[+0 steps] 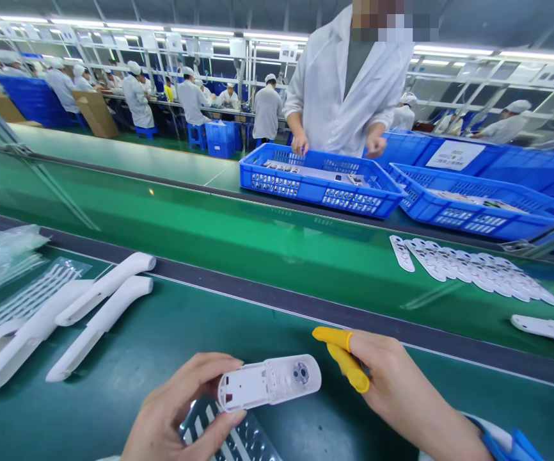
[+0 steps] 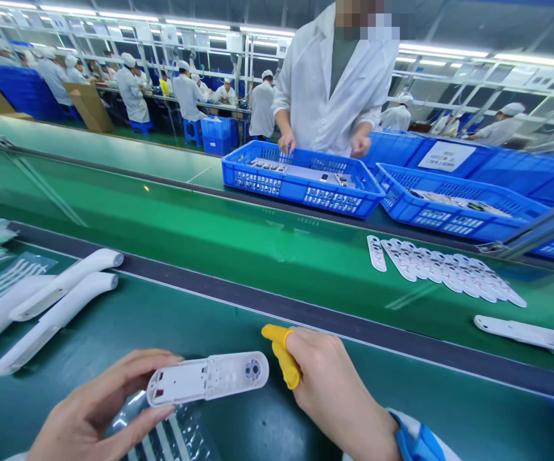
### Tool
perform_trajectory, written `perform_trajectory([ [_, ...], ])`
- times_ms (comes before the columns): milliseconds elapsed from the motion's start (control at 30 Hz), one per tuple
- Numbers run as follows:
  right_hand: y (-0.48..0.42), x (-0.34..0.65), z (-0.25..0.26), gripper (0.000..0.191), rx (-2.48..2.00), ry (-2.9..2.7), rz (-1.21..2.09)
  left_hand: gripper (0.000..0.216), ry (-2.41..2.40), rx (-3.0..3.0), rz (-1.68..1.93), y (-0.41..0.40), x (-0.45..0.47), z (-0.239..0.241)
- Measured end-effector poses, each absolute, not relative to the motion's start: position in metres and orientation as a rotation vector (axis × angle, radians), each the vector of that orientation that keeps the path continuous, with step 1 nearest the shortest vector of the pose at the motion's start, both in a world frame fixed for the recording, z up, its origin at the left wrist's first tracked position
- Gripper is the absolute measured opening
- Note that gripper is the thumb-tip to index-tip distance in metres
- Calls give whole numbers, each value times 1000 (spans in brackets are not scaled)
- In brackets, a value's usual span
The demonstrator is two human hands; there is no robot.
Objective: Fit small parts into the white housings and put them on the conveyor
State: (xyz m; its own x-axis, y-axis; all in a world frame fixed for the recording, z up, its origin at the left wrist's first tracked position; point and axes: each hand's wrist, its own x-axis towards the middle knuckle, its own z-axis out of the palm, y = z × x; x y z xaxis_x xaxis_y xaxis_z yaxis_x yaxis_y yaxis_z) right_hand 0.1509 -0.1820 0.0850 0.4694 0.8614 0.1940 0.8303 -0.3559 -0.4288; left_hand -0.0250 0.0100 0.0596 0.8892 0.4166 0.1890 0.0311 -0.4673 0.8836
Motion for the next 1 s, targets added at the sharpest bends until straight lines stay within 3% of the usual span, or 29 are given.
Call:
perform_trajectory([
  [133, -181, 152, 91, 16, -2128, -1404, 258, 24, 313, 2059, 478, 11, -21, 62],
  [167, -180, 153, 91, 22, -2095, -1431, 333, 23, 315, 2066, 468, 11, -21, 62],
  [267, -177, 152, 83, 66, -2033, -1491, 515, 22, 329, 2073, 450, 10, -22, 64],
  [333, -174, 148, 73, 75, -2007, -1462, 557, 23, 348, 2076, 427, 9, -24, 64],
  [433, -168, 143, 62, 66, -1943, -1365, 548, 23, 395, 2079, 369, 8, -24, 60],
  [600, -157, 165, 58, 34, -1959, -1221, 309, 46, 635, 2139, 383, 16, -25, 46],
  [800, -143, 235, 37, 26, -2194, -945, -32, 9, 701, 2430, 128, 20, -32, 37],
  [1000, -139, 258, 30, 26, -2247, -863, -144, 8, 657, 2468, 88, 12, -27, 43],
])
